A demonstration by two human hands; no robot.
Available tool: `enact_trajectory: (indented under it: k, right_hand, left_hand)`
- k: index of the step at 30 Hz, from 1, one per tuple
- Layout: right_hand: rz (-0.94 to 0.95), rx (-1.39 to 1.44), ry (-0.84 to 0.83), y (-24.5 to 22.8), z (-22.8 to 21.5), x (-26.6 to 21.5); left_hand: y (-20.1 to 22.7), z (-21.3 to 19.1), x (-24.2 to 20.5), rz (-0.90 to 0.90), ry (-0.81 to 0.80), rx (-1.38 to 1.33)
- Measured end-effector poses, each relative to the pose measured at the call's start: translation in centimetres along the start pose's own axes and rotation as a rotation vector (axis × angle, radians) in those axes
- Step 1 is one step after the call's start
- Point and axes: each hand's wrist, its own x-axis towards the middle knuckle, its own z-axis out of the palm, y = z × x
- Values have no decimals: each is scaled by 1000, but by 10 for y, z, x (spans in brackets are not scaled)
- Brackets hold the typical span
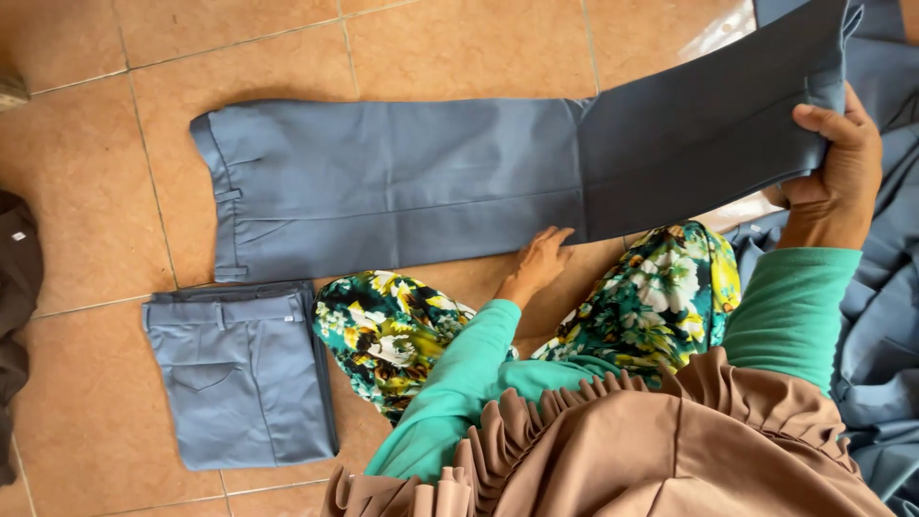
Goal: Folding grey trousers and stacking them neatly on the floor.
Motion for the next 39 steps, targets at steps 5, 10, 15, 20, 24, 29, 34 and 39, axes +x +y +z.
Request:
enact_trajectory:
  k: [5, 10, 15, 20, 24, 29, 34, 39]
  right_hand:
    - [-18, -42, -71, 7, 65, -16]
    - [-43, -179, -437, 99, 167, -54]
    - [80, -453, -617, 178, 182, -73]
    - [-118, -939, -331, 237, 103, -30]
    - [-4, -971, -179, 260, 63, -13]
    - [148, -979, -202, 300, 41, -8]
    - [375, -239, -51, 291, 40, -11]
    - [385, 129, -117, 151, 51, -50]
  left_hand:
    - [-18, -11, 17, -196, -44, -331]
    - [-151, -19, 25, -598, 141, -985]
    - [-56, -142, -18, -936, 667, -1282]
    - [-194, -70, -10, -806, 623, -497]
    - [-145, -104, -24, -724, 678, -227]
    - [-131, -124, -48, -669, 606, 20]
    - [-121, -119, -54, -582, 471, 425]
    - [-109, -84, -36, -556, 272, 258]
